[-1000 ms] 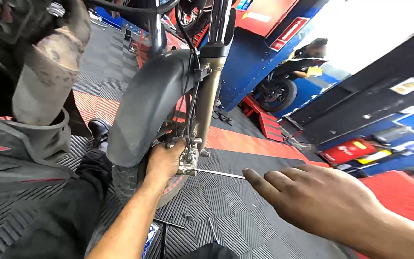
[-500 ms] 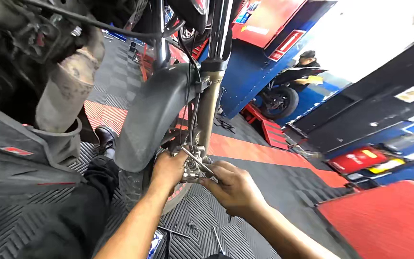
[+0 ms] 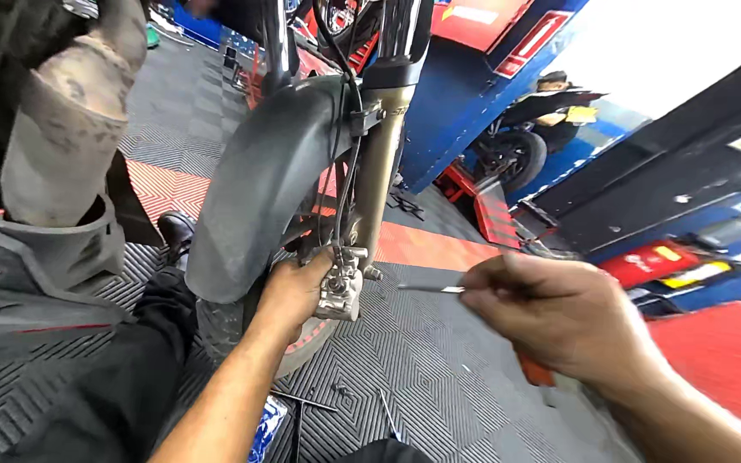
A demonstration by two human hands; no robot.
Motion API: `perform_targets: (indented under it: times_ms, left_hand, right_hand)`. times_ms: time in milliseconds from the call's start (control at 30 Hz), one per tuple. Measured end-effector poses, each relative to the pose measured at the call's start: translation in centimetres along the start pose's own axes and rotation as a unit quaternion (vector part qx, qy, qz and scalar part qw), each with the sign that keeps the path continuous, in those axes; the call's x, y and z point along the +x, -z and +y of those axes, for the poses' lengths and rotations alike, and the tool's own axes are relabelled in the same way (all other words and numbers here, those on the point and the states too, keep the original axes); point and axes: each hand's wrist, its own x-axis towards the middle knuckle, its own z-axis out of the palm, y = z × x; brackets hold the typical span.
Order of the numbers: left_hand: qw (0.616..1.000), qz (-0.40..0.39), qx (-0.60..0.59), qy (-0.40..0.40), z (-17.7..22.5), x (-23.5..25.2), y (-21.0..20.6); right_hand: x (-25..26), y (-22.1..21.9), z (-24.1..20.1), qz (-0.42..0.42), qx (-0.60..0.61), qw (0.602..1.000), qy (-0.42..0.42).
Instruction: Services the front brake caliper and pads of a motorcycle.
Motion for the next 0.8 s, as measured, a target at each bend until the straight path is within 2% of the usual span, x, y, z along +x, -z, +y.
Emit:
perform_targets:
  times_ms: [100,167,267,333,400,500,567,633,700,800]
  left_hand:
    - [0.997,-0.053,-0.053,0.031,-0.2,-0.3,-0.6]
    - [0.993,-0.071,-0.079,0.049,0.1,-0.8,-1.1]
    - [0.993,-0.067,-0.063,0.074,0.7,-1.4,-1.1]
    - [0.993,-0.069,-0.052,0.075,0.6,-1.3,-0.7]
    - [0.993,-0.083,-0.066,0.059,0.4,-1.0,-0.5]
    - [0.99,-0.091,-0.095,0.049,0.4,-0.9,-0.5]
    - [0.989,-0.093,-0.102,0.043,0.3,-0.9,-0.3]
    - [0.99,-0.092,-0.1,0.034,0.0,-0.7,-0.1]
    - [0.991,-0.081,-0.105,0.021,-0.1,-0.2,-0.1]
    - [0.993,-0.058,-0.105,0.006,-0.5,0.2,-0.4]
  right_hand:
    - [-1.5,1.0,0.7,0.051,0.237,0.963,-0.117]
    - [-2.8,-0.1,1.6,0.045,0.273,0.95,-0.146]
    - [-6.8,-3.6,5.0,-0.071,0.22,0.944,-0.236]
    - [-10.3,-8.2,9.2,-0.206,0.143,0.912,-0.325]
    - [-14.0,-14.0,14.3,-0.301,0.068,0.876,-0.37]
    - [-17.5,-21.5,19.6,-0.324,0.019,0.864,-0.385]
    - [-17.7,-23.8,20.7,-0.344,-0.007,0.852,-0.394]
    - [-17.0,-23.5,20.3,-0.37,-0.018,0.84,-0.395]
    - [-15.2,-20.3,18.4,-0.355,0.004,0.847,-0.396]
    - [-12.3,-11.9,13.0,-0.233,0.046,0.916,-0.323]
